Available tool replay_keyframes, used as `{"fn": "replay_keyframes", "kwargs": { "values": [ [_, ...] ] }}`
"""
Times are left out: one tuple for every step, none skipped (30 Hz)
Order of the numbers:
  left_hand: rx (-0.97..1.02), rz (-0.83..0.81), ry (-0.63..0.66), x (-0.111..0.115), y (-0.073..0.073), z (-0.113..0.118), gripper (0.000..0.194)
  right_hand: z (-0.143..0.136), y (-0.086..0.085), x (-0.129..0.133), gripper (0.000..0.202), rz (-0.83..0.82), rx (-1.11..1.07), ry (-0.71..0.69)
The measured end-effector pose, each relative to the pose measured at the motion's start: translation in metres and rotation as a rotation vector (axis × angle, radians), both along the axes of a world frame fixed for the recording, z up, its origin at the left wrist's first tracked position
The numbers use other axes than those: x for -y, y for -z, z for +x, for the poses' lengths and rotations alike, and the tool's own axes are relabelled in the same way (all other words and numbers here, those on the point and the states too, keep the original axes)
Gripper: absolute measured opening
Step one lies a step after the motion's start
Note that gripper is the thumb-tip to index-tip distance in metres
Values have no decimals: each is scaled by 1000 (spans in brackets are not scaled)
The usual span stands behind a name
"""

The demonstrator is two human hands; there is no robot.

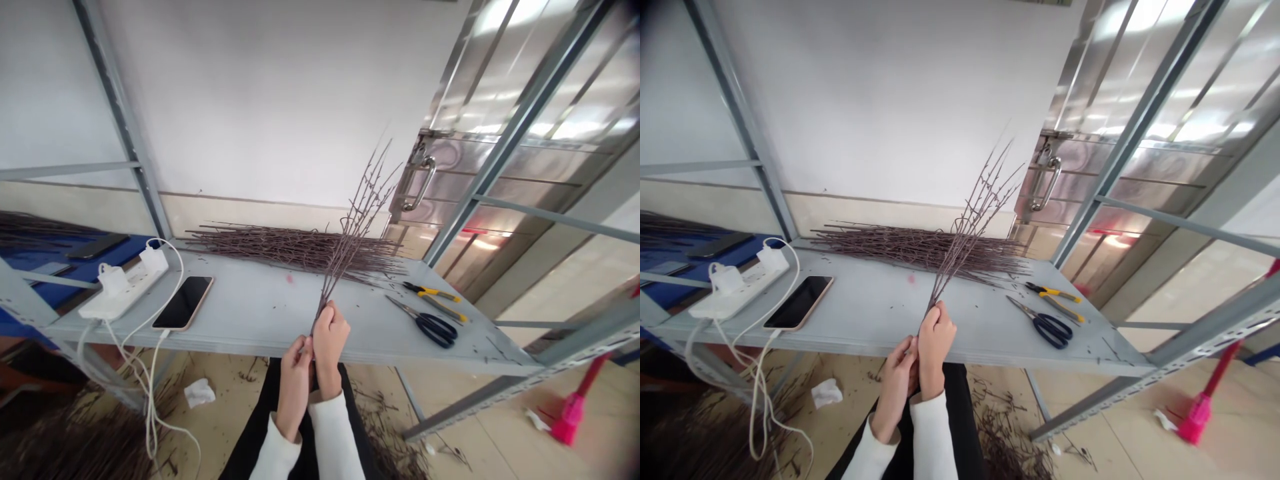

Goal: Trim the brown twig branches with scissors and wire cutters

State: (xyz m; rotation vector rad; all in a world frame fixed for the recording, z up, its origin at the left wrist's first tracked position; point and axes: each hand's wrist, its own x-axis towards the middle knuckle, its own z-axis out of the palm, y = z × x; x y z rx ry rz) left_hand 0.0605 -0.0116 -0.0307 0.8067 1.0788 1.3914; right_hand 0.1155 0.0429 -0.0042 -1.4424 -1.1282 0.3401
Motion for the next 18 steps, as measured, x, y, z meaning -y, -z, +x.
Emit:
{"fn": "replay_keyframes", "kwargs": {
  "values": [
    [-13,10,-18,1,1,0,50,-1,-1,2,21,-6,2,8],
    [-33,20,-31,2,0,0,48,-2,-3,4,22,-11,2,13],
    [-56,28,-42,3,0,0,46,-3,-4,6,22,-15,1,18],
    [-81,35,-52,4,-1,0,45,-3,-6,8,23,-18,-1,24],
    [-106,41,-59,5,-3,0,43,-4,-8,10,23,-22,-3,31],
    [-128,45,-64,6,-4,0,42,-3,-9,13,23,-24,-6,39],
    [-145,46,-65,7,-5,1,42,-3,-10,15,23,-27,-9,48],
    [-157,44,-66,8,-6,1,41,-3,-12,17,23,-30,-11,58],
    [-164,41,-63,9,-7,2,40,-2,-13,19,24,-33,-13,67],
    [-165,38,-60,11,-7,3,39,0,-14,20,24,-36,-13,75],
    [-165,33,-59,12,-7,5,39,2,-15,21,24,-39,-13,80],
    [-164,29,-58,14,-7,6,39,4,-15,21,24,-41,-12,84],
    [-163,26,-59,15,-8,8,40,7,-16,21,25,-43,-11,87],
    [-161,24,-61,16,-8,11,40,9,-15,21,25,-43,-10,91],
    [-158,21,-64,17,-9,13,41,10,-14,21,26,-42,-11,96],
    [-151,19,-64,17,-11,14,42,10,-11,22,28,-39,-13,100],
    [-140,19,-69,16,-14,15,42,9,-8,25,29,-34,-14,100],
    [-122,24,-82,15,-18,14,43,6,-5,28,30,-27,-16,92]
  ]
}}
